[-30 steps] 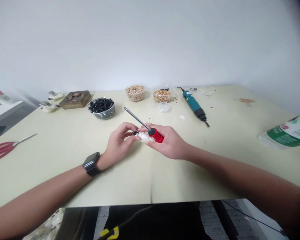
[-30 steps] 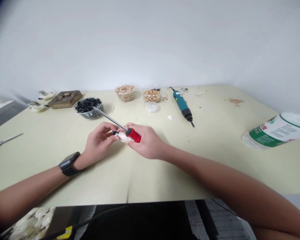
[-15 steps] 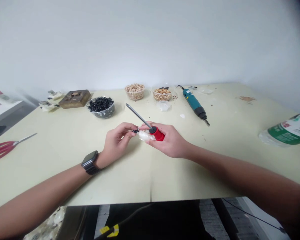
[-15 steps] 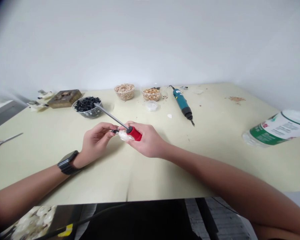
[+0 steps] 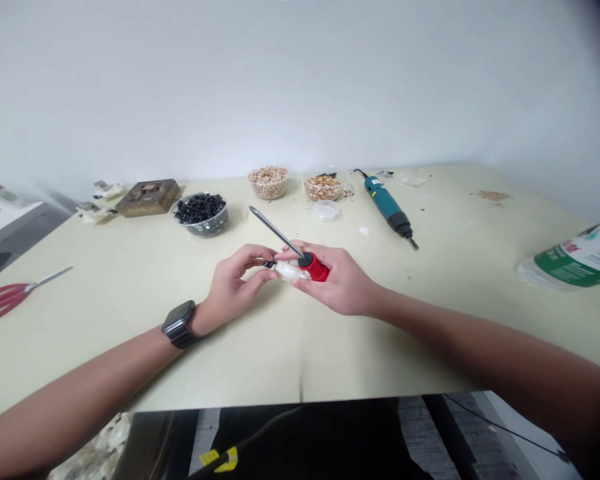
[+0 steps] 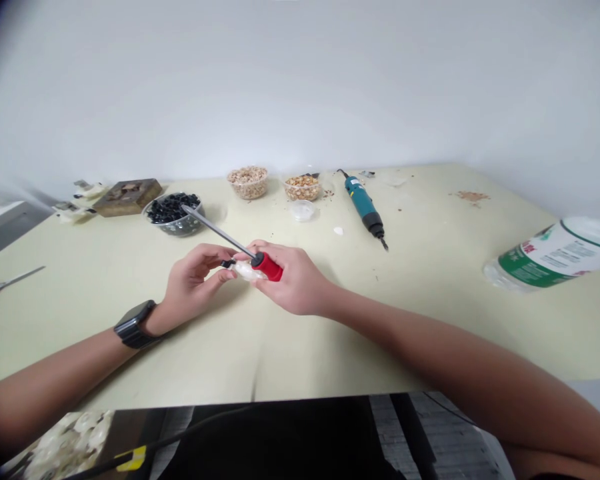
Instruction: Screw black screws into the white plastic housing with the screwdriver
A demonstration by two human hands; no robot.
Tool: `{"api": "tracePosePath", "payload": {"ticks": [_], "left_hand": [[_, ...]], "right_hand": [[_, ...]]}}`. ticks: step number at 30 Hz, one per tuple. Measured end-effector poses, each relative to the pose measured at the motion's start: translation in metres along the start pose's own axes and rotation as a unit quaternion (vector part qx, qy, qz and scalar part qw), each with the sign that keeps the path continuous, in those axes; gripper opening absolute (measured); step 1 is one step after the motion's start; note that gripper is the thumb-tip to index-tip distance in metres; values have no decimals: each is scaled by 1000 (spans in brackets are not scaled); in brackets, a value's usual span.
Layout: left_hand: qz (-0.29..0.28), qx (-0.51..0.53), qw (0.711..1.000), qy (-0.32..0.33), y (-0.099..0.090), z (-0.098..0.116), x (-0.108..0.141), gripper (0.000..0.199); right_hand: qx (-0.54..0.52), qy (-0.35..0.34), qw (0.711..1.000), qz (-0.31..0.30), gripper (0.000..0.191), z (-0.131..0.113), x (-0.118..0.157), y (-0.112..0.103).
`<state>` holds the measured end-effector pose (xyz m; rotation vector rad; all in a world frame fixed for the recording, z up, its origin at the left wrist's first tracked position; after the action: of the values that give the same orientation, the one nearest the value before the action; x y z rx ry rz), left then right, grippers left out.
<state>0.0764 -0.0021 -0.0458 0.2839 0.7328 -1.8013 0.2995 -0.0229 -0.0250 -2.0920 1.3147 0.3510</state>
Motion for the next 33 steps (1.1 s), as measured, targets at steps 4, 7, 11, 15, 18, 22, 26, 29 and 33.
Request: {"api": "tracePosePath", "payload": {"ticks": [4,7,11,15,18,22,26,29,33], "left_hand": [[14,24,1000,-13,4,-4,2,24],[19,59,998,-33,6,-3,2,25],[26,114,990,-77,9,2,3,26],[2,190,973,-135,17,7,6,25],[-9,213,968,-135,24,8,9,22],[-9,210,970,-119,30,4,9,20],[-13,186,976,-111,31,1,6,21],[4,151,983,-105,31,2,2,25],[-12,171,979,-108,36,7,-10,29]], "right_hand": [[8,2,1000,0,32,-2,0,0],[5,9,1000,3,30,-2,0,1],[-6,18,1000,13,33,-3,0,4],[-22,10,1000,19,38,-4,-1,8],[-16,3,999,32,39,-4,-1,9],[-2,-7,999,41,38,-4,-2,9],[-16,2,998,55,38,-5,-2,9],[-22,16,997,69,39,-4,-1,8],[-33,28,995,88,40,-2,-1,5]]}}
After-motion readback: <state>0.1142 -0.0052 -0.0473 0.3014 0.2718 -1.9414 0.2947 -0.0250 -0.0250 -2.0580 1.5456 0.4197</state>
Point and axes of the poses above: each hand's wrist, its own x-axis away from the middle knuckle, its own y-axis out of the palm, z = x × y, the point moved 2 cm from there along -x, towards the middle knuckle, and after that the axes turned 6 degrees about -y, right-handed, at the moved point
